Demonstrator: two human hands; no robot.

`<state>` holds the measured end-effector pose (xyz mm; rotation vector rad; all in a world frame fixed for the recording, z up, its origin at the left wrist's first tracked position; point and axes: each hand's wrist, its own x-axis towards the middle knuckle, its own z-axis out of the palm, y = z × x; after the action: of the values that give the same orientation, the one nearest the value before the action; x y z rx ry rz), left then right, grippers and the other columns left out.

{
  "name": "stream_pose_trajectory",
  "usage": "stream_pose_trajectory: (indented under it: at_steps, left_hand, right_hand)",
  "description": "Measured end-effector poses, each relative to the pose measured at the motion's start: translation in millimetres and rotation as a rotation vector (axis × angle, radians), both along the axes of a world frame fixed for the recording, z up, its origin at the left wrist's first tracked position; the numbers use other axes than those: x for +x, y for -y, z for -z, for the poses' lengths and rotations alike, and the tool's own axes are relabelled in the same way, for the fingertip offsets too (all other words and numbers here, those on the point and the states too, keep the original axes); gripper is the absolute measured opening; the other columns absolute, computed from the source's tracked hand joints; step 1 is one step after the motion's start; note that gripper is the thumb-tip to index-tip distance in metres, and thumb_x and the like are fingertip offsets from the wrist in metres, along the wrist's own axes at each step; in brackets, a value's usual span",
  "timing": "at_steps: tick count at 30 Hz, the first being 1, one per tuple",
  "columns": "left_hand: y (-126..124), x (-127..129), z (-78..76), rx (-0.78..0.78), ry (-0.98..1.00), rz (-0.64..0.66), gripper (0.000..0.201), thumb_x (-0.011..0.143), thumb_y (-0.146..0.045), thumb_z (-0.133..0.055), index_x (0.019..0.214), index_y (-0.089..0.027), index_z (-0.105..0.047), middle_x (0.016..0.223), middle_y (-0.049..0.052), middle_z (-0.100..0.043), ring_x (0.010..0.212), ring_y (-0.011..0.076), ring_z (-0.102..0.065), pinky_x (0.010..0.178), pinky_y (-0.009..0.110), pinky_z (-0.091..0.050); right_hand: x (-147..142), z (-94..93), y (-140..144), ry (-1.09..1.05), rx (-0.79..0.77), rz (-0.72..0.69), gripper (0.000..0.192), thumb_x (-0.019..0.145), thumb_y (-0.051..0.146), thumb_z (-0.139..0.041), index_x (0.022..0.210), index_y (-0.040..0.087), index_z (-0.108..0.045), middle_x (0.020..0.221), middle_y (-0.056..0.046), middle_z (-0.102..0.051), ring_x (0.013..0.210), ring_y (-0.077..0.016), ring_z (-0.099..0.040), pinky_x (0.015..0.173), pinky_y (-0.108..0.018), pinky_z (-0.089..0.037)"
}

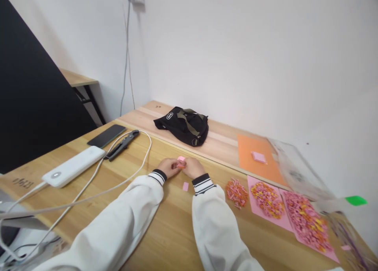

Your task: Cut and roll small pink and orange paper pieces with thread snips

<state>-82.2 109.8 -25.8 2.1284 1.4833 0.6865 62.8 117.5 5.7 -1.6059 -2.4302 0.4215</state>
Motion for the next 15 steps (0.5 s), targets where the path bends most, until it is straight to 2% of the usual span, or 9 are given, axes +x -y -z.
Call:
stream_pose_trajectory:
  at_steps: [6, 11, 15]
  left_hand:
    - [0.1, -1.9, 0.9, -0.013, 0.049, 0.01, 0.022, 0.069, -0.031, -0.055, 0.078, -0.015, -0.067, 0.047, -0.004, -0.044, 0.047, 0.0087, -0.04, 0.048, 0.02, -0.035]
    - [-1.6, -5.0, 6.2, -0.034, 0.213, -0.006, 0.026, 0.066, -0.037, -0.057, 0.071, -0.012, -0.065, 0.046, -0.006, -0.04, 0.045, 0.0073, -0.035, 0.045, 0.019, -0.031]
    - [-3.7, -6.6, 8.0, -0.088, 0.283, 0.037, 0.024, 0.063, -0.035, -0.058, 0.067, -0.012, -0.063, 0.047, -0.005, -0.043, 0.044, 0.007, -0.035, 0.044, 0.019, -0.031]
  right_hand:
    - [0.3, 0.5, 0.0, 0.003, -0.036, 0.0, 0.01, 0.069, 0.024, -0.058, 0.067, 0.018, -0.066, 0.068, -0.008, -0.066, 0.065, -0.019, -0.059, 0.055, -0.025, -0.035]
    - [1.4, 3.2, -3.1, -0.009, -0.096, -0.006, 0.01, 0.067, 0.023, -0.058, 0.068, 0.019, -0.067, 0.069, -0.005, -0.067, 0.065, -0.0163, -0.059, 0.055, -0.023, -0.036]
    - [2.6, 4.4, -6.0, -0.018, -0.129, -0.003, 0.01, 0.065, 0.022, -0.058, 0.069, 0.019, -0.067, 0.073, -0.004, -0.068, 0.067, -0.0154, -0.059, 0.057, -0.022, -0.037]
